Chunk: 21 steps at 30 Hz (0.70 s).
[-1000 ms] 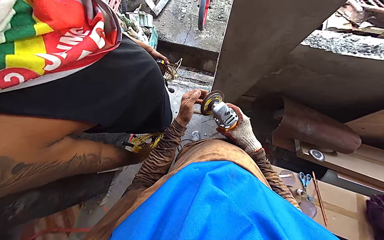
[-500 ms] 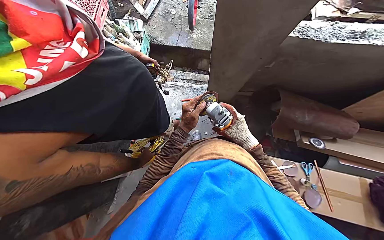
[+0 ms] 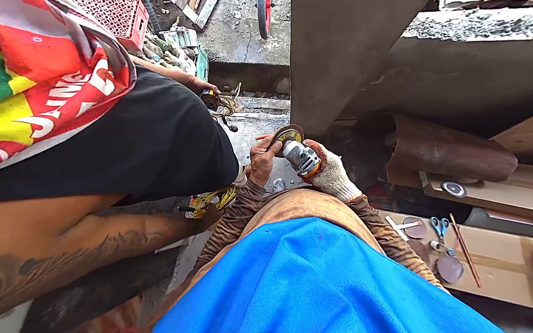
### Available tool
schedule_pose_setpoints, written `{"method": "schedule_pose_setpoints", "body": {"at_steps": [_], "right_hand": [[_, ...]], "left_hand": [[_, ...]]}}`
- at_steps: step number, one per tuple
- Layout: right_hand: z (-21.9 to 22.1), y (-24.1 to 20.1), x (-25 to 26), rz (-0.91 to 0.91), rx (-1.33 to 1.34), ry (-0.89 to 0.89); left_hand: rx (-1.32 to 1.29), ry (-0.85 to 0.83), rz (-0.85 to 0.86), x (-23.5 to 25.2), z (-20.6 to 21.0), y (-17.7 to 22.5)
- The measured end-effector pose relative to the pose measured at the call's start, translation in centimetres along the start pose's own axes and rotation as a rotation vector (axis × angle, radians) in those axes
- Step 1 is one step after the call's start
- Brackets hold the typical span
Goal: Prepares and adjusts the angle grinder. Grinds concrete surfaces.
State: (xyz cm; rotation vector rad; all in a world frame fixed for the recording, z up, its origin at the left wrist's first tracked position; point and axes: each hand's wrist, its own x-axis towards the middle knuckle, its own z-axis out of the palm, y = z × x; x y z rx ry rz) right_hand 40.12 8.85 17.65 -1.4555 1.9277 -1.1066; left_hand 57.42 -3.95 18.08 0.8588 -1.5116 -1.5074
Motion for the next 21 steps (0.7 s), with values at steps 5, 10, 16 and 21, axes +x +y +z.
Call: {"method": "schedule_pose_setpoints", "body": {"at_steps": [5, 10, 16, 21], "right_hand": [[-0.4, 0.2, 0.4, 0.024, -0.015, -0.026], [-0.4, 0.0, 0.9, 0.038, -0.03, -0.065], [-0.9, -0.2, 1.3, -0.083, -0.228, -0.036], [-0.8, -0.1, 1.3, -0.088, -0.266, -0.05]], "left_hand": [[-0.072, -0.125, -0.119, 0.7, -1.1, -0.6], [0.192, -0.11, -0.035, 1.4, -1.4, 0.3], [0.126, -0.099, -0.081, 1.1, -1.9, 0.1], [0.707, -0.307, 0.401, 2.0, -2.1, 2.7]]}}
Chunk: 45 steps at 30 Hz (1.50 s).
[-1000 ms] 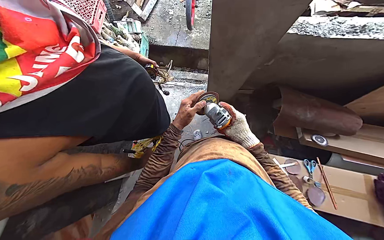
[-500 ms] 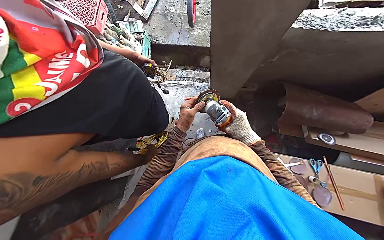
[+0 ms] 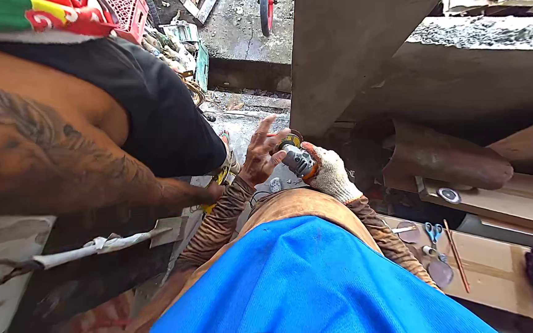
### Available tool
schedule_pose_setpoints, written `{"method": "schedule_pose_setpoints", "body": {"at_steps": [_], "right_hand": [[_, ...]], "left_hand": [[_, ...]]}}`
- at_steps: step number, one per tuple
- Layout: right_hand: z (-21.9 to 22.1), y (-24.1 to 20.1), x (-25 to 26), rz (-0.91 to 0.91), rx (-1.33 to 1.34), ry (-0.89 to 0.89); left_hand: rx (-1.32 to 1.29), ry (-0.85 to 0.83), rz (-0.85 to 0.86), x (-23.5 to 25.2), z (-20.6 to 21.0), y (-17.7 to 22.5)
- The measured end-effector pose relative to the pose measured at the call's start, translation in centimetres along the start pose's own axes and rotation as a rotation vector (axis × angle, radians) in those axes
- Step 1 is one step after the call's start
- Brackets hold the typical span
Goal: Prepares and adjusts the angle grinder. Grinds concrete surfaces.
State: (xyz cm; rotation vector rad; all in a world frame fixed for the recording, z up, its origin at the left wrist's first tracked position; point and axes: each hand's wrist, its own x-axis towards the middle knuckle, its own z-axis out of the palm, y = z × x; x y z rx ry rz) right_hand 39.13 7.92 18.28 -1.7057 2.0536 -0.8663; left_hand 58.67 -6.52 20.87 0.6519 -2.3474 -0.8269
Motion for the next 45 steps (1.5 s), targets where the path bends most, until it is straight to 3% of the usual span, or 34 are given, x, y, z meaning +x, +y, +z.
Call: {"method": "schedule_pose_setpoints", "body": {"at_steps": [3, 5, 7, 10, 12, 19, 23, 27, 30, 34, 36, 39, 42, 45], "right_hand": [[0.1, -0.3, 0.1, 0.008, 0.017, -0.011], [0.1, -0.4, 0.1, 0.0, 0.015, -0.013], [0.0, -0.4, -0.1, -0.024, 0.006, -0.006], [0.4, 0.3, -0.2, -0.111, -0.042, 0.039], [0.4, 0.1, 0.0, -0.184, -0.072, 0.099], [0.2, -0.6, 0.0, -0.353, -0.145, 0.217], [0.2, -1.1, 0.1, -0.395, -0.168, 0.19], [0.2, -1.2, -0.2, -0.47, -0.218, 0.088], [0.7, -1.1, -0.5, -0.563, -0.256, -0.01], [1.1, -1.7, -0.7, -0.6, -0.266, 0.005], [0.8, -1.8, -0.9, -0.568, -0.27, -0.004], [0.7, -2.1, -1.4, -0.508, -0.282, -0.018], [0.5, -3.3, -1.7, -0.417, -0.249, -0.062], [0.8, -3.3, -2.3, -0.373, -0.276, -0.091]], "left_hand": [[0.267, -0.155, 0.082, 0.4, -0.2, -1.6], [0.259, -0.112, 0.079, 0.6, -0.8, -2.0], [0.111, -0.041, 0.012, 0.9, -1.1, -2.0], [-0.239, -0.162, -0.226, 1.0, -1.4, -1.8], [-0.333, -0.172, -0.226, 0.6, -1.3, -1.5], [-0.449, 0.17, -0.052, -1.0, -0.5, 1.2], [-0.591, 0.265, -0.119, -3.1, 0.3, 0.9], [-0.625, 0.011, -0.258, -4.0, -2.2, -0.2], [-0.419, -0.127, -0.188, -3.7, -3.2, 0.1], [-0.045, 0.005, 0.001, -4.5, -2.1, 0.3], [0.021, 0.107, 0.013, -5.0, -1.1, 0.4], [-0.145, 0.105, -0.148, -5.2, -0.8, 0.9], [-0.369, -0.145, -0.365, -4.4, -2.6, 0.4], [-0.261, -0.278, -0.306, -3.6, -2.1, -0.1]]}}
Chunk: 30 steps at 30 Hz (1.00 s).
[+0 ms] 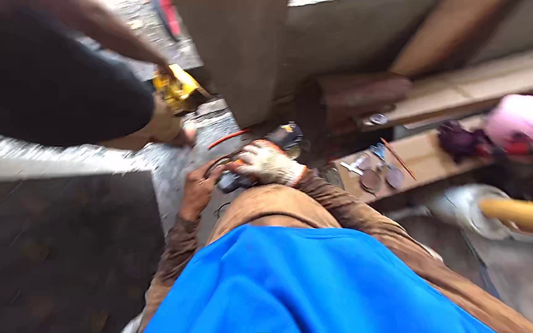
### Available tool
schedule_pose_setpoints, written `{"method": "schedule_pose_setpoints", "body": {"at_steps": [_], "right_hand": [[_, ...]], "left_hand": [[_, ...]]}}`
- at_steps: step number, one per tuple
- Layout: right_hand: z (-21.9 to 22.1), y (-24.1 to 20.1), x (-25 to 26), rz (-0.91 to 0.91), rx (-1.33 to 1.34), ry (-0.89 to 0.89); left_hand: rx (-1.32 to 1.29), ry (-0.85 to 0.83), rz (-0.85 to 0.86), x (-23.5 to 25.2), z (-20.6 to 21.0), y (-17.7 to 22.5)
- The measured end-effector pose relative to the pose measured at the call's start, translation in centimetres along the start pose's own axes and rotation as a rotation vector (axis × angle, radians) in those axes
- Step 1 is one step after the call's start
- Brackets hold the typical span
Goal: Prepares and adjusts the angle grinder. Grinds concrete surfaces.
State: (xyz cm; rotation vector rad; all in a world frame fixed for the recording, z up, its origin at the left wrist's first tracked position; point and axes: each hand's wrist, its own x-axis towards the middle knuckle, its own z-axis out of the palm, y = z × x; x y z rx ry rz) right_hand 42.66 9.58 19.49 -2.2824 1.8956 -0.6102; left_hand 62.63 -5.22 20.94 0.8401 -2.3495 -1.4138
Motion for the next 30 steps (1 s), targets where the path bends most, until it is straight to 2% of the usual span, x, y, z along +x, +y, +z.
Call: {"method": "schedule_pose_setpoints", "body": {"at_steps": [3, 6, 11, 14, 16, 19, 22, 25, 27, 30], "right_hand": [[0.3, 0.2, -0.7, 0.001, 0.063, -0.008], [-0.1, 0.1, -1.5, 0.031, 0.09, 0.004], [-0.1, -0.1, -3.9, 0.299, 0.161, -0.003], [0.0, -0.8, -5.3, 0.557, 0.284, 0.066], [0.0, -1.1, -6.3, 0.731, 0.365, 0.183], [-0.8, -1.1, -8.3, 0.912, 0.384, 0.455], [-4.5, -1.7, -9.6, 1.044, 0.436, 0.628], [-8.9, -1.3, -10.6, 1.012, 0.397, 0.923], [-12.1, -1.8, -10.8, 0.882, 0.37, 1.133], [-15.2, -3.3, -10.3, 0.675, 0.377, 1.268]], "left_hand": [[0.207, 0.028, 0.101, 0.3, 0.7, 0.1], [0.215, 0.06, 0.16, 0.6, 1.5, 0.5], [-0.223, -0.106, 0.049, 3.3, 3.0, 0.9], [-0.467, -0.335, 0.042, 5.9, 2.4, 1.8], [-0.675, -0.503, 0.046, 8.5, 1.5, 2.6], [-0.937, -0.473, 0.039, 12.2, 1.8, 2.8], [-1.067, -0.408, -0.001, 15.3, 2.6, 2.6], [-1.217, -0.417, 0.005, 19.6, 4.5, 2.0], [-1.285, -0.444, 0.005, 21.6, 5.7, 3.3], [-1.332, -0.477, 0.023, 23.6, 6.7, 6.2]]}}
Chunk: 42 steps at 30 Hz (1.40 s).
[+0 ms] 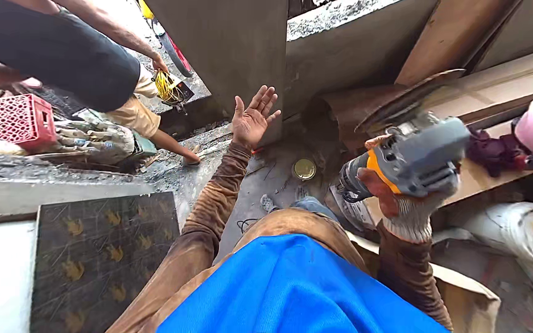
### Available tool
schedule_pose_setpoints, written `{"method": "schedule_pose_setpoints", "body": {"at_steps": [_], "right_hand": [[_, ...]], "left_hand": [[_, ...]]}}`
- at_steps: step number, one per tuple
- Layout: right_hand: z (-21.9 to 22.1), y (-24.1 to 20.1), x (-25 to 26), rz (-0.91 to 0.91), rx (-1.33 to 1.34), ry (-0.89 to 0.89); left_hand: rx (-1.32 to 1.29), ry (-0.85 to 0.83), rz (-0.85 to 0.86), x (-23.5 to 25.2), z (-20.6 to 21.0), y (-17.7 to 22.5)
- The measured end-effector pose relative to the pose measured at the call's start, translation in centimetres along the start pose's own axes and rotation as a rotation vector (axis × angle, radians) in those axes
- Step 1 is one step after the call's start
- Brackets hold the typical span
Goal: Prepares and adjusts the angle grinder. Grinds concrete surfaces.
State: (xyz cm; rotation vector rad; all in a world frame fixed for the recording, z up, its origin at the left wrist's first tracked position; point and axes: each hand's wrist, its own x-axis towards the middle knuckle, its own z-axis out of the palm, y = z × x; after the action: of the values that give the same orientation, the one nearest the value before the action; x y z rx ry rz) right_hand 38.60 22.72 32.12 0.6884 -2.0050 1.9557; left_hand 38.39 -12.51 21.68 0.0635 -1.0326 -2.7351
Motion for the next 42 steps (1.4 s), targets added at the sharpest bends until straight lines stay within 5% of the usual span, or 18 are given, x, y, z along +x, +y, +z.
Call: {"method": "schedule_pose_setpoints", "body": {"at_steps": [3, 8, 12, 21, 27, 31, 35, 38, 42], "right_hand": [[2.2, -1.2, -0.1, 0.153, 0.283, -0.088], [8.7, 3.4, 0.2, 0.303, -0.225, -0.496], [8.4, 5.9, 1.0, 0.286, -0.17, -0.638], [3.6, 1.9, 4.3, 0.007, 0.291, -0.374], [7.3, 7.8, 3.8, 0.215, -0.092, -0.642], [6.4, 12.6, 3.7, 0.323, -0.105, -0.736], [4.1, 16.2, 2.1, 0.667, 0.158, -0.587], [1.4, 19.8, 0.2, 0.889, 0.66, -0.278], [-1.0, 23.9, -0.6, 0.768, 1.23, -0.008]], "left_hand": [[0.031, -0.078, 0.021, 2.5, 2.6, 0.5], [0.146, -0.343, -0.044, 2.6, 11.3, -0.2], [0.158, -0.373, -0.115, 2.6, 9.2, -1.3], [0.065, -0.048, -0.011, 1.7, 1.8, 1.8], [0.183, -0.184, -0.106, 4.8, 10.7, -1.6], [0.201, -0.229, -0.349, 6.2, 8.9, -5.1], [0.323, 0.003, -0.465, 6.9, 7.6, -9.8], [0.762, 0.099, -0.59, 6.4, 5.6, -11.7], [1.201, -0.036, -0.683, 3.3, -6.0, -11.5]]}}
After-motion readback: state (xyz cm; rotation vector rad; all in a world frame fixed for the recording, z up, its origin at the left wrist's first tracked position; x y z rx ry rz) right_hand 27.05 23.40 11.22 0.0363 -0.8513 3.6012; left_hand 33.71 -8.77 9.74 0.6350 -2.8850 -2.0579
